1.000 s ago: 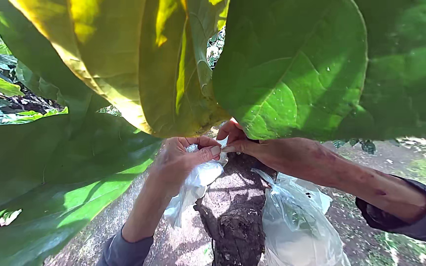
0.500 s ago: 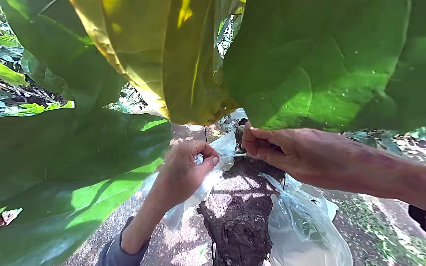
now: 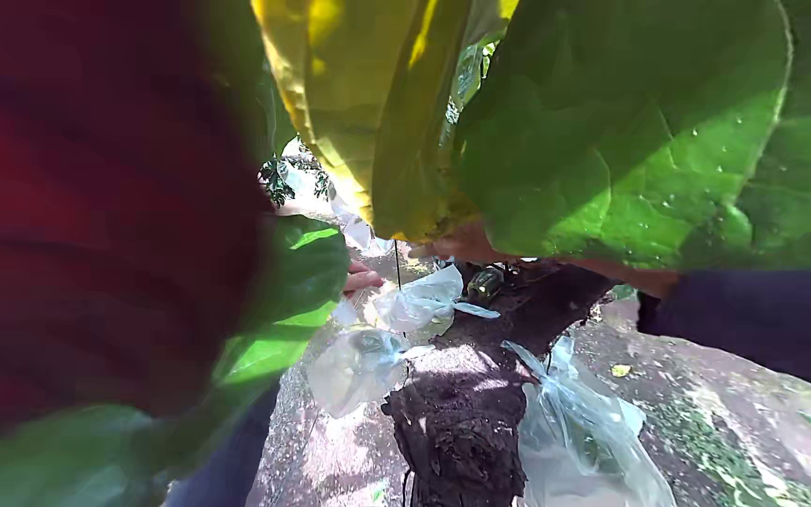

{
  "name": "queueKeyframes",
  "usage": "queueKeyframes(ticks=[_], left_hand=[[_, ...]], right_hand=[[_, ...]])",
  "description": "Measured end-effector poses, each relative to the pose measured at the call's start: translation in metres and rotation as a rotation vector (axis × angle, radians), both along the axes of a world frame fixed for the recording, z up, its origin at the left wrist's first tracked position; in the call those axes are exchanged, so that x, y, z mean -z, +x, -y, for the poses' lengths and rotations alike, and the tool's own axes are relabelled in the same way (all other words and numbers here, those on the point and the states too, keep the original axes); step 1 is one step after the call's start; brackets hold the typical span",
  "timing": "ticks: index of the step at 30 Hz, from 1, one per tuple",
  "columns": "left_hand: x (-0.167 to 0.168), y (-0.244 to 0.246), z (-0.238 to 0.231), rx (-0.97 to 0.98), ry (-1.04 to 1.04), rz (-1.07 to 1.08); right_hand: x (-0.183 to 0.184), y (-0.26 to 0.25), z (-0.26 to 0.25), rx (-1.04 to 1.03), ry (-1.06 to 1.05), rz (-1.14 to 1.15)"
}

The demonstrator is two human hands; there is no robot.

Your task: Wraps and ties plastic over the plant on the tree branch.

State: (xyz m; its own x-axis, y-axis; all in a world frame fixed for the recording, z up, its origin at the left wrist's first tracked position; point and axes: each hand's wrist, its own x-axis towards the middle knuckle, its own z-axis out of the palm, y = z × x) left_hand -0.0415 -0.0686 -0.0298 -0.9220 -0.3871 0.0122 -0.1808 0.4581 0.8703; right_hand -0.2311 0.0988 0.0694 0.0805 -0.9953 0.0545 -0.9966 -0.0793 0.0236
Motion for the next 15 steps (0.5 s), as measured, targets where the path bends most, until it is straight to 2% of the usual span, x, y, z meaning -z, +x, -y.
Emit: queueKeyframes(ticks=[3,5,6,8,12,15], left_hand=[[0.012,-0.015,0.006,0.021,0.018,0.075],[0.021,-0.022,0.008,0.034,0.034,0.078],[0.024,-0.024,0.005,0.048,0.041,0.071],[0.028,-0.027,0.002,0.067,0.087,0.039],[0.028,-0.022,-0.008,0.033,0.266,-0.158],[0.025,-0.012,-0.013,0.058,0.302,-0.344]], right_hand=[[0.066,-0.068,0.09,-0.213,0.017,-0.015],[0.051,-0.043,0.104,0.133,0.304,-0.136],[0.049,-0.037,0.108,0.215,0.327,-0.141],[0.044,-0.032,0.11,0.211,0.303,-0.124],[0.036,-0.03,0.107,-0.061,0.269,-0.135],[0.039,-0.035,0.102,-0.236,0.232,0.023]])
